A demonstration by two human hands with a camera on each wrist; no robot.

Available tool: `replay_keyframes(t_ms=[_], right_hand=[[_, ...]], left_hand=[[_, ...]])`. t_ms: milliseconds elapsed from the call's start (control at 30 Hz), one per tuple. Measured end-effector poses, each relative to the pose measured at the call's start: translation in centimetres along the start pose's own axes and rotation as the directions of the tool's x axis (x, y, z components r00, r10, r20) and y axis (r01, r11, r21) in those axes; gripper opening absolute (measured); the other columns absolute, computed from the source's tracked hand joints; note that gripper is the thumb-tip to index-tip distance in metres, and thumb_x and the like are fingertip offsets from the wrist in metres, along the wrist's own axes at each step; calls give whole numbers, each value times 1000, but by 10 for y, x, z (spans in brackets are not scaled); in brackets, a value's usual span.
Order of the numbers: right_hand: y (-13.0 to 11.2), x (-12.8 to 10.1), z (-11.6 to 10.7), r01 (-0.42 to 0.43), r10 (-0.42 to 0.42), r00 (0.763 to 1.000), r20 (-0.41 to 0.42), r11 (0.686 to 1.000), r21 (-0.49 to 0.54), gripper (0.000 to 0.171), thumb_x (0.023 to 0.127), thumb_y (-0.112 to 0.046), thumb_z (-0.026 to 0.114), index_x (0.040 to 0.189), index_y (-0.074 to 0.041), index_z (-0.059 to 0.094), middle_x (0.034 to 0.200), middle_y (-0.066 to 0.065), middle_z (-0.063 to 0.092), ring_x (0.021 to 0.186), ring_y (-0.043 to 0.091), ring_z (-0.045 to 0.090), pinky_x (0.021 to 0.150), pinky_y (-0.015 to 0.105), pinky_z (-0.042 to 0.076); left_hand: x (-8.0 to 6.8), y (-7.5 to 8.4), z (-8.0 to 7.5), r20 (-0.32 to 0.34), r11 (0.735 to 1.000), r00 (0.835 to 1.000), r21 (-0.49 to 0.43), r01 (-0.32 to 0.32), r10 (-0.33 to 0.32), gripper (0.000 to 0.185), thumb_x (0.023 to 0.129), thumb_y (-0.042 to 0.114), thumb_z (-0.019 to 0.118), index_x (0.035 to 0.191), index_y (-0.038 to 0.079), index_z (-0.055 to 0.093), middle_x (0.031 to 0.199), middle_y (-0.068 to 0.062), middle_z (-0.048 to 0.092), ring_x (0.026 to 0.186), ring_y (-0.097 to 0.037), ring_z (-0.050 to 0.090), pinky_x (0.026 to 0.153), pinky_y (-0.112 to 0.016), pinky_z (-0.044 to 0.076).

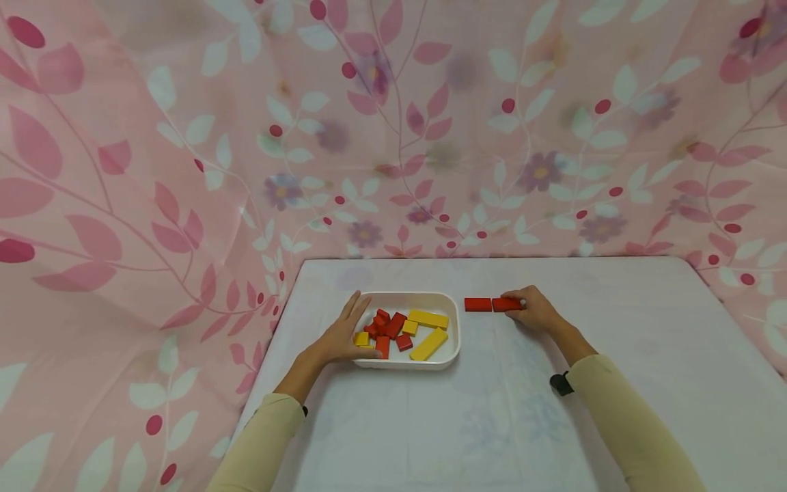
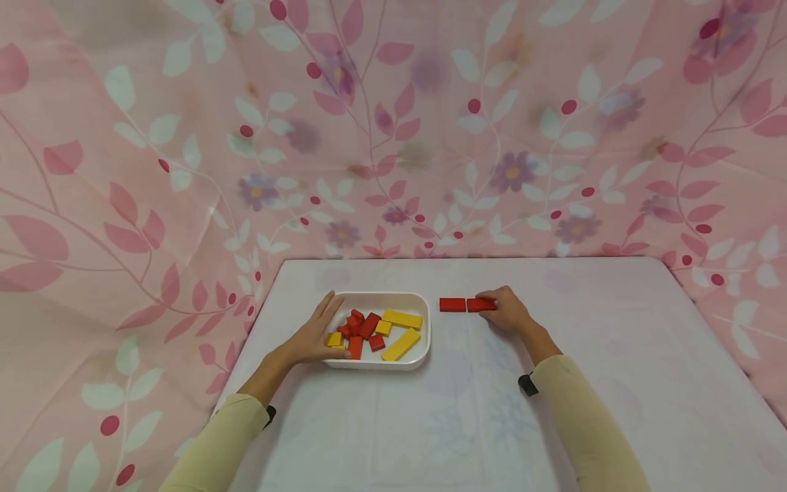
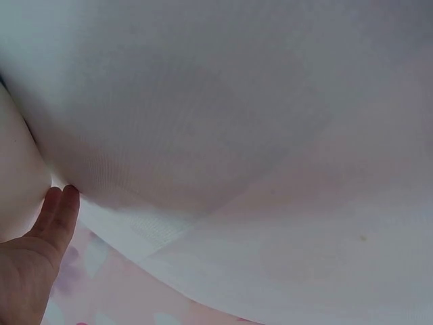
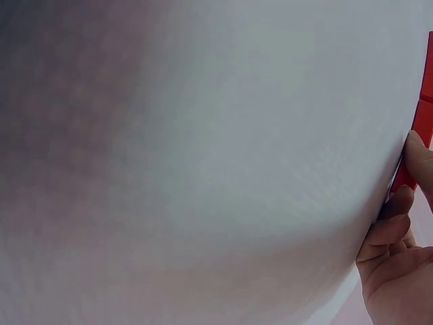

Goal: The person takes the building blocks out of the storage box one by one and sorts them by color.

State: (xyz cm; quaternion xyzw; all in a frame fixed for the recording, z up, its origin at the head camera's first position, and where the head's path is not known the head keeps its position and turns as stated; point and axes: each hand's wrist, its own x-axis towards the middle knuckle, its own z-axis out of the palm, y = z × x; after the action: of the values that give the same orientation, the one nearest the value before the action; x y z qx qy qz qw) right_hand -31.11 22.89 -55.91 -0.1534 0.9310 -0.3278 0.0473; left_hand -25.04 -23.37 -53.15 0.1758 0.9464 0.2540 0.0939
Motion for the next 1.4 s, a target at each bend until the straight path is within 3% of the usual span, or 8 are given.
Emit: replay_keyframes(t_ms=[400,700,1000,1400], right_hand=[[-1,1,3,-40,40,999,2,999,-12,40,89,-9,70,128,-2,64,122,25,59,111,39,48,95,59,45],[-2,1,5,-79,80,997,19,997,-21,40,91,-11,69,130,-4,63,123,24,55,109,36,47,91,53,47],[-3,1,3,-29,29,1000,5,999,-36,39,89,-10,70,127,-2,65,117,24,58,103,35,49,85,48,46],[-6,0,2,-97,98,995,26,994,-44,39,91,-11,69,129,-5,64,119,24,52,106,35,47,85,48,46]], left_hand=[[0,1,-1,5,1000,1000,-10,1,-1,120,68,59,81,160,29,9,168,-7,-3,149,-40,25,107,-68,36],[-1,1,-3,-2,1000,1000,-8,8,-8,121,66,60,81,160,32,9,168,-3,-6,151,-41,20,105,-70,36],[-1,1,-2,-10,1000,1000,-11,-4,4,122,66,59,82,160,30,10,168,-7,-4,149,-42,23,104,-70,37],[2,-3,1,-11,1000,1000,3,-5,5,120,66,63,80,160,33,10,168,-5,-4,148,-41,27,103,-69,39]])
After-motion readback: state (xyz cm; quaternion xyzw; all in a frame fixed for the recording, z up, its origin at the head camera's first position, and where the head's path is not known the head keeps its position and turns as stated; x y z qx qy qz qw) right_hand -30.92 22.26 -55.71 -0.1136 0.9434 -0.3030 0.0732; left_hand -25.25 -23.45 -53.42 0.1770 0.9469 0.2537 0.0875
